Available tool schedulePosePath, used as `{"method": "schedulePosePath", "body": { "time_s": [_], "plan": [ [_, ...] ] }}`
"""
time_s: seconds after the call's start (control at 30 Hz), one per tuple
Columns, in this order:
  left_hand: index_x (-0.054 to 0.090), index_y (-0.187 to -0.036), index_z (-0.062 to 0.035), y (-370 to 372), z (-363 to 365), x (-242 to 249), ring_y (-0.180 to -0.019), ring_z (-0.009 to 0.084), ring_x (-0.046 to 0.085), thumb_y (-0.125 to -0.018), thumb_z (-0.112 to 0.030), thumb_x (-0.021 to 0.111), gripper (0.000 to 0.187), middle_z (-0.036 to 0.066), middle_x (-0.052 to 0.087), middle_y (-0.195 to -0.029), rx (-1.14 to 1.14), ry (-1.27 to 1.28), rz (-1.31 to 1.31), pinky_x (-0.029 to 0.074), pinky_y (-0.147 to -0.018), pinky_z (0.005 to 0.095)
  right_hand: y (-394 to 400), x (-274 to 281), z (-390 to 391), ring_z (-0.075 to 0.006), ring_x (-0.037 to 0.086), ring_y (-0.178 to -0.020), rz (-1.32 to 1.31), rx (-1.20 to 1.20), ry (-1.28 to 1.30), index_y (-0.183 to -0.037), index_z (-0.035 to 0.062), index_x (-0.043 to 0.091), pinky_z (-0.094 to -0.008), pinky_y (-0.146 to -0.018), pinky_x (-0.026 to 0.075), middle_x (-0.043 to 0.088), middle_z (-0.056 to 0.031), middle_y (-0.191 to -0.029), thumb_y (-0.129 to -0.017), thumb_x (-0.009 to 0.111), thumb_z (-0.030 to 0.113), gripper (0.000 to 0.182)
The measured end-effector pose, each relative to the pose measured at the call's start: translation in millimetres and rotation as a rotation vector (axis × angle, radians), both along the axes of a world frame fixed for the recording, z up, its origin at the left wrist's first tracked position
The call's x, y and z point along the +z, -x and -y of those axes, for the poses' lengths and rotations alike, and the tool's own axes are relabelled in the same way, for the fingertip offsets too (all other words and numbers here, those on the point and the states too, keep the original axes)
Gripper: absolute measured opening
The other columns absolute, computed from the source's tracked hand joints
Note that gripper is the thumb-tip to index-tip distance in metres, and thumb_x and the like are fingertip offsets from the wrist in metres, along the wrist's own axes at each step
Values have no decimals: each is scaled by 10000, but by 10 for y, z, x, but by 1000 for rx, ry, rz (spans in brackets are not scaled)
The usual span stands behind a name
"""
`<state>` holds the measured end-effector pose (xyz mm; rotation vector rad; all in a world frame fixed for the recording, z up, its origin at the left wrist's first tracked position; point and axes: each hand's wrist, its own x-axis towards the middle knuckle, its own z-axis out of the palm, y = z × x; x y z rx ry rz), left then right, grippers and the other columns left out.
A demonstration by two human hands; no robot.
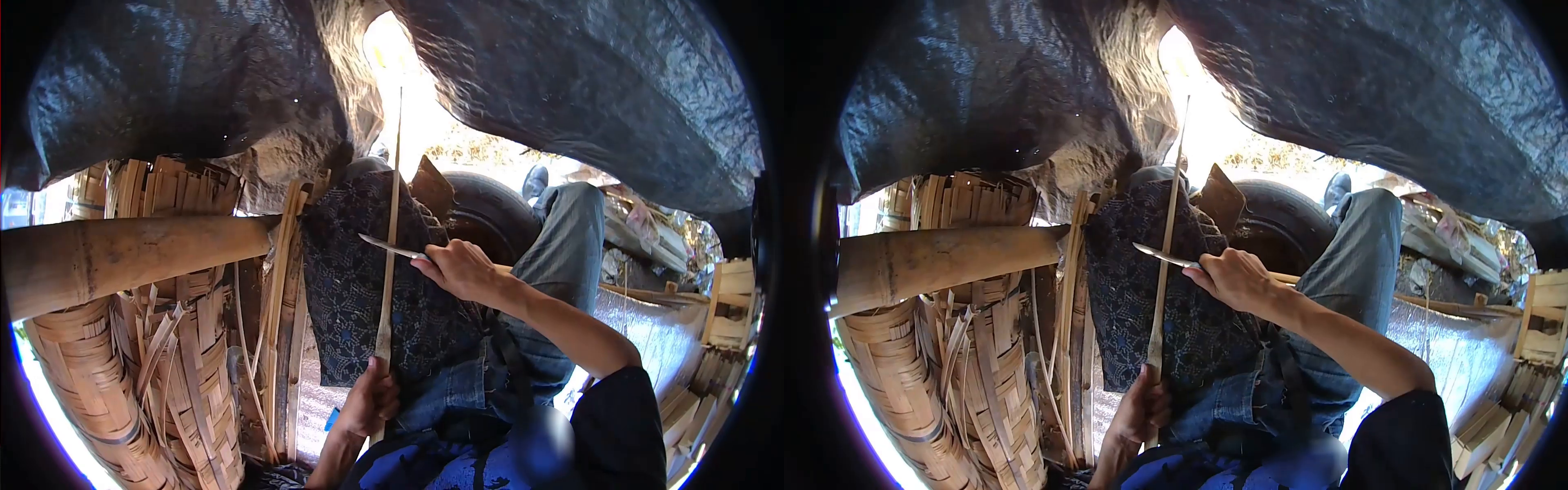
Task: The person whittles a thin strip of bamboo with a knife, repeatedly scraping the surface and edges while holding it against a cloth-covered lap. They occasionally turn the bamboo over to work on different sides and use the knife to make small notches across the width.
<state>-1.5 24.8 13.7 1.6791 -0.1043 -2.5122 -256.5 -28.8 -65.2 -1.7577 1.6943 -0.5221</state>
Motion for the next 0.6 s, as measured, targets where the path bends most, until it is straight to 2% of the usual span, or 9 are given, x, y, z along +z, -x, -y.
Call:
{"method": "schedulePosePath", "body": {
  "time_s": [0.23, 0.33, 0.4, 0.47, 0.5, 0.53, 0.57, 0.6],
  "plan": [
    [340, -682, -207, -25, 3, 18, -422, 68, 200, -926, -546, 399, 421, -70, 231, -560, 3, -29, -2, 197, -378, 220, -85, -149, 155, -323, 586, -454, -28, -20, 59, -670, 20, 538, -431, -447, 488, 538, -151, -482, -931, 476, 420, 482],
    [342, -683, -206, -17, 2, 10, -425, 65, 197, -927, -540, 403, 418, -71, 225, -561, 47, -28, 33, 192, -378, 216, -100, -156, 196, -348, 579, -477, -11, -12, 13, -694, 25, 522, -444, -481, 480, 530, -152, -495, -925, 502, 387, 430],
    [338, -685, -206, 21, 10, 38, -425, 66, 197, -926, -539, 407, 417, -77, 223, -564, 48, 12, 67, 182, -379, 218, -117, -227, 259, -269, 550, -397, -66, -18, 119, -695, 23, 519, -396, -385, 452, 505, -101, -453, -947, 461, 383, 443],
    [368, -696, -185, 41, -13, 104, -423, 70, 206, -919, -556, 405, 435, -69, 229, -554, 28, 4, 67, 195, -375, 219, -72, -311, 543, -139, 445, -317, -29, -105, -54, -696, 25, 508, -305, -272, 364, 453, -33, -439, -974, 407, 363, 449],
    [399, -707, -164, 35, -16, 122, -421, 73, 215, -913, -572, 402, 457, -62, 236, -543, 5, -4, 68, 209, -370, 220, -15, -494, 666, -55, 331, -305, -46, -88, 14, -688, 28, 494, -232, -225, 273, 407, 7, -456, -993, 352, 344, 462],
    [399, -707, -164, 14, -23, 114, -421, 73, 215, -913, -572, 402, 457, -62, 236, -543, 2, -1, 70, 209, -370, 220, 49, -512, 781, -53, 313, -305, -62, -107, -51, -697, 26, 494, -218, -231, 251, 414, -11, -470, -996, 345, 332, 453],
    [400, -703, -159, -13, -46, 103, -421, 78, 222, -910, -577, 402, 467, -58, 247, -543, 9, -14, 69, 210, -371, 223, 180, -632, 931, -85, 337, -316, -176, -98, -16, -687, 18, 507, -268, -257, 267, 426, -28, -474, -999, 343, 340, 477],
    [401, -698, -153, -30, -56, 92, -422, 82, 228, -908, -582, 402, 477, -54, 257, -542, 17, -21, 62, 211, -372, 225, 310, -688, 1056, -85, 337, -316, -180, -100, -12, -687, 18, 507, -268, -257, 267, 426, -28, -474, -999, 343, 340, 477]
  ]
}}
